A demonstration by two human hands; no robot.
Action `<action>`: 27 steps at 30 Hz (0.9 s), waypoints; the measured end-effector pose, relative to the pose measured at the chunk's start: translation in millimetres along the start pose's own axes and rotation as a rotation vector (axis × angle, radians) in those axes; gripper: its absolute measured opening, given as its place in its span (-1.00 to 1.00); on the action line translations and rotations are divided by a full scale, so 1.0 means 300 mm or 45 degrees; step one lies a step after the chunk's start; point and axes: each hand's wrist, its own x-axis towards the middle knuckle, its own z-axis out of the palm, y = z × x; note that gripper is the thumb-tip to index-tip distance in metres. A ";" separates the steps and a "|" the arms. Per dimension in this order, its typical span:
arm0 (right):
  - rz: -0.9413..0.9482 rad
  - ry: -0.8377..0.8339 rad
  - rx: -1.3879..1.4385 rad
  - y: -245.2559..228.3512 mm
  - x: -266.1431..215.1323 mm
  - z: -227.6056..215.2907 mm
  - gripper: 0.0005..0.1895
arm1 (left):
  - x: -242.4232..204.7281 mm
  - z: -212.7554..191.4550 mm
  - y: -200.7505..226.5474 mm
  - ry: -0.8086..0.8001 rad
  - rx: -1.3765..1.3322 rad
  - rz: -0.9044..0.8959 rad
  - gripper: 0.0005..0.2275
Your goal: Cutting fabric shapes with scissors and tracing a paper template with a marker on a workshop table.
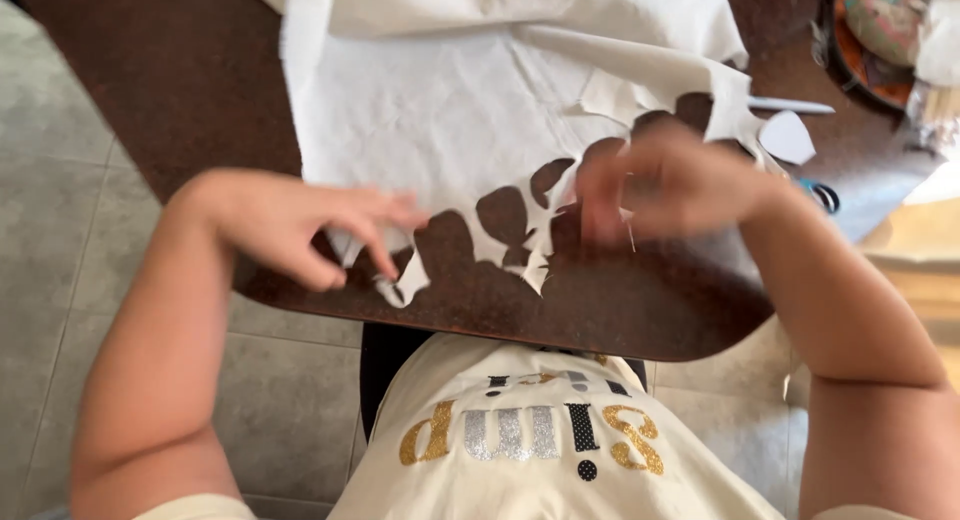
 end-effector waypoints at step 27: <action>0.529 0.391 -0.999 0.112 0.032 -0.052 -0.37 | 0.105 -0.019 0.001 0.507 0.394 -0.722 -0.33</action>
